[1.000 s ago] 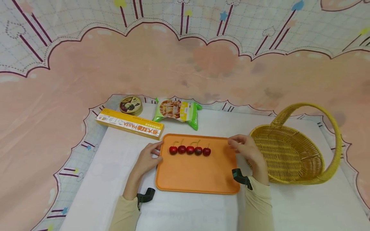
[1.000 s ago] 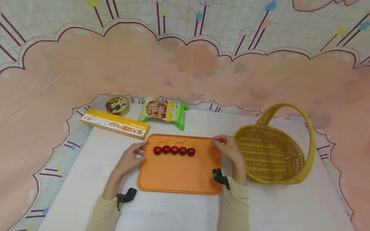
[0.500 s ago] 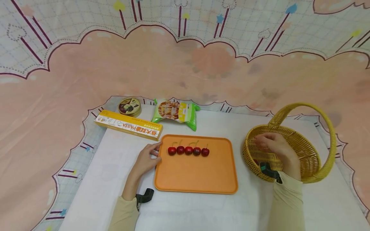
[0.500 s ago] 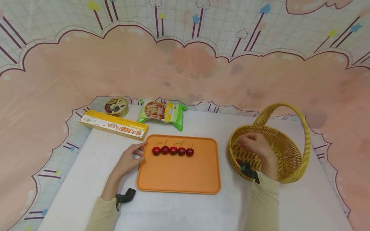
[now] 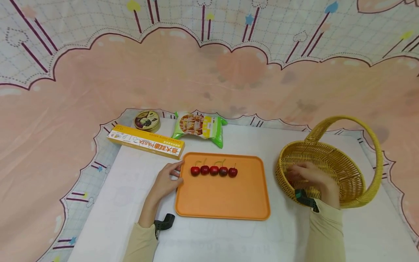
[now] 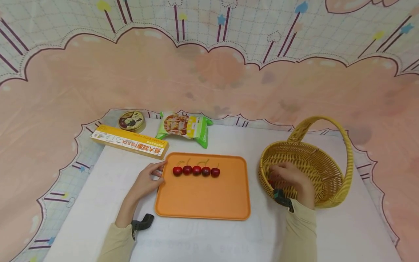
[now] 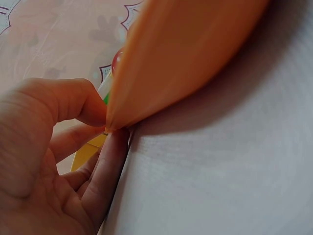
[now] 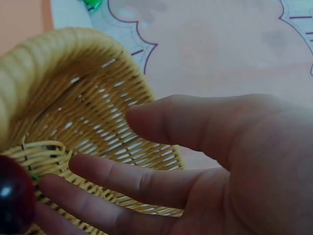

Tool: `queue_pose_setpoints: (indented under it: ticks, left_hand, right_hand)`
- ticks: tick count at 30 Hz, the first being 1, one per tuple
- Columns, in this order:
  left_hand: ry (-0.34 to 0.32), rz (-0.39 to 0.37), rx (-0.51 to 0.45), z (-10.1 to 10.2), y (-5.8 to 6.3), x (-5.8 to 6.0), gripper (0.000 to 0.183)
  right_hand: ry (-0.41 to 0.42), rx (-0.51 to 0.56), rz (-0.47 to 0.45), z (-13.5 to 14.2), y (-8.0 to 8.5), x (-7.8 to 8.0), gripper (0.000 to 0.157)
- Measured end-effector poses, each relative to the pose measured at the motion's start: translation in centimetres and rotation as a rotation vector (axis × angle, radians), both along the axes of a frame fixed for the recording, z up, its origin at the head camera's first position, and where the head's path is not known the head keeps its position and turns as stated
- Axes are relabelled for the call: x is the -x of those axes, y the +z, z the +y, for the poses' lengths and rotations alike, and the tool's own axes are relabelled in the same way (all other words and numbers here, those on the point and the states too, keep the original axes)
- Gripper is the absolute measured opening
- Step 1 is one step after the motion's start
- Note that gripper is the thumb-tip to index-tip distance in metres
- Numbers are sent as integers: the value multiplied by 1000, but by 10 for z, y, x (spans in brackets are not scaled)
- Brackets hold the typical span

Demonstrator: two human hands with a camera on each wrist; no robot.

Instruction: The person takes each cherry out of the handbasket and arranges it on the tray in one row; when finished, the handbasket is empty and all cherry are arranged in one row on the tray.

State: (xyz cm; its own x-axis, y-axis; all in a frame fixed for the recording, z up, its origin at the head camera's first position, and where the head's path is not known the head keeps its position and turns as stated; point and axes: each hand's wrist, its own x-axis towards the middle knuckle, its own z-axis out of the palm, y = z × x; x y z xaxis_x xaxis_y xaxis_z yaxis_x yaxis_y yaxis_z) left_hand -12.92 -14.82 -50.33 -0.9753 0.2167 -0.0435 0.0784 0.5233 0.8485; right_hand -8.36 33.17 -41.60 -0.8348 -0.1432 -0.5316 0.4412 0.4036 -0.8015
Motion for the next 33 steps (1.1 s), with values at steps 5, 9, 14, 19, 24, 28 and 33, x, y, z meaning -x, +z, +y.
queue_pose_setpoints:
  ticks: [5, 9, 14, 19, 24, 28, 33]
  left_hand:
    - [3, 7, -3, -1, 0, 0, 59]
    - [4, 12, -5, -1, 1, -1, 59]
    - [8, 7, 1, -1, 1, -1, 59]
    - [4, 7, -3, 0, 0, 0, 58]
    - [6, 3, -3, 0, 0, 0, 59]
    - [3, 6, -4, 0, 0, 0, 59]
    - [3, 13, -6, 0, 0, 0, 59]
  right_hand:
    - [-1, 17, -1, -2, -3, 1, 53]
    - [0, 48, 31, -2, -5, 3, 52]
    - [-20, 113, 92, -1, -3, 5, 50]
    - [-53, 69, 137, -1, 3, 5, 43]
    - [-86, 18, 216, -4, 15, 2, 44]
    - [-123, 43, 280, -5, 23, 0, 40]
    - [-130, 10, 347, -8, 29, 1, 35]
